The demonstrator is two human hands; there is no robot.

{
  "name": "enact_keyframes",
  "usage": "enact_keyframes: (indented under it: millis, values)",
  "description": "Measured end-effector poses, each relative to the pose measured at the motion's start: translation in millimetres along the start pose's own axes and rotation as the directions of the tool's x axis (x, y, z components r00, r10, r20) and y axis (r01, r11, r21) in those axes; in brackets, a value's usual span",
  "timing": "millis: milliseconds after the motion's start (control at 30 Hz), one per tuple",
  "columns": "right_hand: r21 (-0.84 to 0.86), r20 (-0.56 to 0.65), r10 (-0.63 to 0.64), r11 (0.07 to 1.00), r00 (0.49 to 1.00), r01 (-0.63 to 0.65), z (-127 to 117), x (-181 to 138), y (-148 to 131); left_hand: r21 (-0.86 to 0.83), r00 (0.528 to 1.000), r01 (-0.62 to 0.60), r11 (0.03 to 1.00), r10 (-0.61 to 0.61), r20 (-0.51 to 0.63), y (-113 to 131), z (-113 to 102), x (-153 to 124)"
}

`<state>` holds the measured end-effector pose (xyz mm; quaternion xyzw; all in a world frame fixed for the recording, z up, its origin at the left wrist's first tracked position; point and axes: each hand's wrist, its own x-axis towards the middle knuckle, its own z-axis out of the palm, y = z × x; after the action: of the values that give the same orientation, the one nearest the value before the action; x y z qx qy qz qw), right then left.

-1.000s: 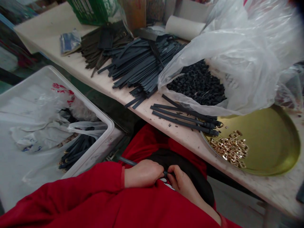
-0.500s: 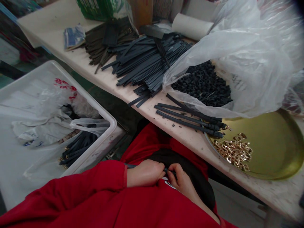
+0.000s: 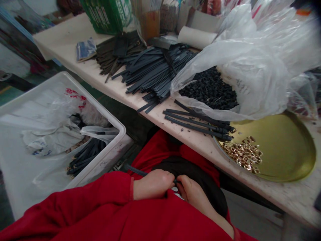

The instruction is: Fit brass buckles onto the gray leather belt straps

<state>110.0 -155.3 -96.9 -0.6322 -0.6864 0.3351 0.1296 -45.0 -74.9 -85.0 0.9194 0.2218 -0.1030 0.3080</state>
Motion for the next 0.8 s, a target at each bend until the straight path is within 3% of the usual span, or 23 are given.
enact_keyframes:
  millis: [167, 300, 400, 533, 633, 733, 800]
  values:
    - [0.101, -0.044, 0.033, 0.994, 0.998, -0.029, -3.0, -1.3, -2.2, 0.028, 0.999, 0.052, 0.998, -0.052, -0.009, 3.0, -6.6, -3.7]
    - [0.163, -0.156, -0.038, 0.985, 0.987, 0.064, -12.2, 0.8, -3.0, 0.066, 0.996, 0.060, 0.996, -0.056, -0.062, 6.2, -28.9, -2.0]
    - [0.172, -0.258, -0.075, 0.977, 0.963, 0.123, -28.3, 10.1, -5.9, 0.119, 0.995, 0.003, 0.993, 0.009, -0.100, 7.1, -52.8, 10.5]
    - [0.089, -0.404, -0.023, 0.994, 0.915, 0.064, -77.4, 32.0, 2.7, 0.158, 0.972, -0.043, 0.986, 0.078, -0.223, -4.7, -99.9, 44.3]
    - [-0.044, -0.522, 0.087, 0.991, 0.848, -0.129, -126.1, 48.8, 27.8, 0.206, 0.923, 0.041, 0.978, 0.041, -0.382, -17.8, -134.2, 79.7]
    - [-0.194, -0.602, 0.133, 0.932, 0.787, -0.306, -160.6, 64.9, 64.8, 0.277, 0.892, 0.037, 0.960, 0.094, -0.443, -26.3, -147.9, 117.8]
    - [-0.298, -0.605, 0.059, 0.908, 0.794, -0.294, -168.5, 75.9, 92.0, 0.324, 0.865, 0.059, 0.944, 0.114, -0.489, -30.9, -145.9, 139.0]
